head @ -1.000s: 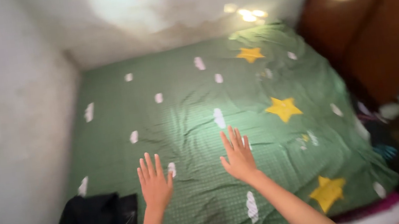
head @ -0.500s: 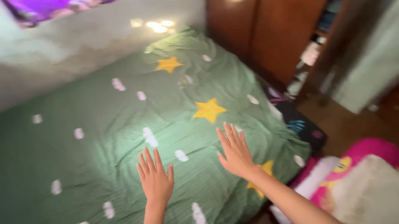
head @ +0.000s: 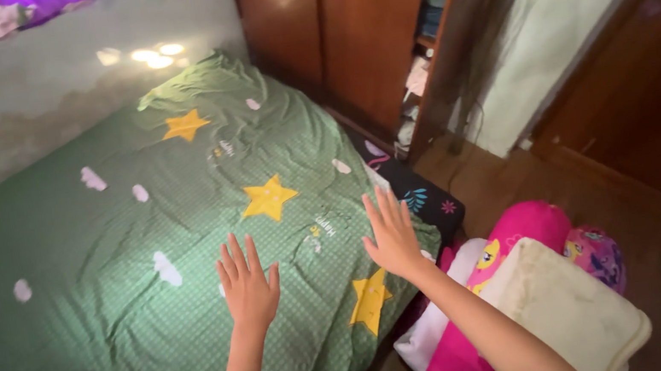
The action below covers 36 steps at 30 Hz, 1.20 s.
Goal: Organizing personal items like lotion, makeup brushes, and tissues on a bed and a shelf.
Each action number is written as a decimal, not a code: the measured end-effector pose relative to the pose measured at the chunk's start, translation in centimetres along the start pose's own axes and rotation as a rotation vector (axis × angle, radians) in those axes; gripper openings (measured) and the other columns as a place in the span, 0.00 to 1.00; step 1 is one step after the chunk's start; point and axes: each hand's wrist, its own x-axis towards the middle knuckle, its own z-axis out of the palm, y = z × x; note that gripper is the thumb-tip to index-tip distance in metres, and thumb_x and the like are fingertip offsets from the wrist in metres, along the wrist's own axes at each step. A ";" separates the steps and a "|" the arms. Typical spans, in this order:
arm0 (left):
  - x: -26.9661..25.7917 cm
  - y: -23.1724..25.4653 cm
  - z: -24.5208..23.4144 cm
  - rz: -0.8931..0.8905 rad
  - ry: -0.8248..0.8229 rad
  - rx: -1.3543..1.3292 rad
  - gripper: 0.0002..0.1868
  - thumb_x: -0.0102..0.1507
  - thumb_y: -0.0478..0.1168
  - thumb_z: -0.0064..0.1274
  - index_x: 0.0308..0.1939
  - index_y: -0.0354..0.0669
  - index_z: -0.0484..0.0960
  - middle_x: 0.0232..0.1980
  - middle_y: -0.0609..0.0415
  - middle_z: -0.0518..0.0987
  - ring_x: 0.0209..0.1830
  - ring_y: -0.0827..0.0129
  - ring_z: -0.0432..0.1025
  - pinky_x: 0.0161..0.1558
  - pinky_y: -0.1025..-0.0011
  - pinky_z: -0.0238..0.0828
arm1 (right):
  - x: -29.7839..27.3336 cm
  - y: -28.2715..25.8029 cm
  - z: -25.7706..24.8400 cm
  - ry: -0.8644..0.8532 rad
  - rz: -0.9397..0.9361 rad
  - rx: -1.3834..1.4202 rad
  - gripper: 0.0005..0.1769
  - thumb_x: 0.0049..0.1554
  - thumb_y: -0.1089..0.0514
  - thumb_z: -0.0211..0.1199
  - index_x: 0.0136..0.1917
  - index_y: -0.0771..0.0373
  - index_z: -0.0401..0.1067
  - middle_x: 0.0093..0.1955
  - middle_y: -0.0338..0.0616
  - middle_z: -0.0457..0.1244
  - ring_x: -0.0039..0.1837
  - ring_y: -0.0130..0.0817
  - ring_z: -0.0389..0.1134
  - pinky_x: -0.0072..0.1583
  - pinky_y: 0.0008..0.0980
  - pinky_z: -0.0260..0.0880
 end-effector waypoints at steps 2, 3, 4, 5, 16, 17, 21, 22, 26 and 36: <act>1.8 0.1 1.6 0.024 -0.006 -0.003 0.41 0.65 0.55 0.49 0.76 0.36 0.57 0.81 0.34 0.49 0.81 0.37 0.43 0.75 0.43 0.40 | 1.0 1.3 -0.2 0.011 0.025 -0.011 0.50 0.52 0.53 0.68 0.81 0.63 0.46 0.83 0.62 0.39 0.83 0.62 0.40 0.77 0.63 0.40; 2.0 0.1 2.4 0.033 -0.018 -0.001 0.42 0.65 0.55 0.48 0.76 0.37 0.57 0.81 0.33 0.49 0.81 0.37 0.43 0.75 0.42 0.40 | 1.0 1.7 -0.3 0.009 0.042 -0.016 0.50 0.53 0.53 0.68 0.80 0.63 0.46 0.83 0.62 0.39 0.83 0.61 0.40 0.77 0.63 0.41; 2.4 0.2 3.1 0.043 -0.027 -0.008 0.42 0.65 0.55 0.48 0.76 0.37 0.57 0.81 0.33 0.49 0.81 0.37 0.43 0.75 0.42 0.40 | 0.6 2.1 -0.2 0.007 0.056 -0.020 0.50 0.53 0.53 0.68 0.80 0.63 0.46 0.83 0.62 0.39 0.83 0.61 0.40 0.77 0.63 0.41; 3.3 0.4 3.8 0.046 -0.009 -0.017 0.42 0.65 0.55 0.48 0.77 0.37 0.57 0.82 0.34 0.49 0.81 0.38 0.43 0.76 0.43 0.40 | 0.9 2.7 -0.3 -0.002 0.073 -0.025 0.50 0.53 0.52 0.68 0.80 0.63 0.46 0.83 0.63 0.39 0.83 0.61 0.40 0.77 0.62 0.41; 9.3 3.1 6.7 0.154 -0.033 -0.111 0.45 0.63 0.55 0.50 0.78 0.36 0.55 0.81 0.32 0.49 0.81 0.35 0.42 0.75 0.42 0.38 | 2.9 7.2 -0.8 0.026 0.170 -0.081 0.50 0.53 0.52 0.67 0.81 0.65 0.45 0.83 0.64 0.38 0.83 0.63 0.39 0.76 0.62 0.43; 9.5 2.9 6.9 0.159 -0.023 -0.110 0.45 0.64 0.55 0.49 0.78 0.36 0.55 0.81 0.32 0.49 0.81 0.35 0.42 0.76 0.42 0.38 | 3.0 7.2 -0.9 0.024 0.174 -0.069 0.50 0.53 0.52 0.67 0.81 0.65 0.45 0.83 0.64 0.38 0.82 0.64 0.39 0.76 0.62 0.43; 10.7 3.0 7.4 0.153 -0.043 -0.108 0.43 0.65 0.55 0.49 0.78 0.36 0.55 0.82 0.32 0.48 0.82 0.35 0.41 0.76 0.42 0.38 | 3.5 7.9 -1.0 0.040 0.188 -0.053 0.50 0.53 0.53 0.67 0.80 0.64 0.46 0.83 0.63 0.38 0.82 0.64 0.39 0.76 0.62 0.43; 11.0 3.1 7.6 0.159 -0.044 -0.111 0.43 0.65 0.55 0.49 0.78 0.36 0.55 0.82 0.32 0.48 0.82 0.35 0.41 0.76 0.42 0.38 | 3.5 8.1 -1.0 0.042 0.193 -0.055 0.50 0.53 0.53 0.67 0.80 0.64 0.46 0.83 0.63 0.38 0.82 0.64 0.39 0.76 0.62 0.43; 12.5 3.7 8.3 0.148 -0.046 -0.125 0.43 0.64 0.55 0.50 0.78 0.38 0.56 0.82 0.33 0.47 0.81 0.35 0.41 0.76 0.42 0.38 | 4.1 9.3 -1.5 0.055 0.208 -0.063 0.50 0.53 0.53 0.67 0.80 0.63 0.46 0.83 0.62 0.39 0.82 0.63 0.40 0.76 0.62 0.44; 15.5 7.1 12.4 0.134 0.002 -0.146 0.42 0.64 0.55 0.49 0.77 0.40 0.57 0.82 0.32 0.47 0.80 0.34 0.42 0.75 0.42 0.39 | 5.2 15.3 -0.2 -0.001 0.231 -0.098 0.50 0.52 0.52 0.68 0.80 0.62 0.46 0.83 0.61 0.39 0.83 0.61 0.40 0.76 0.60 0.44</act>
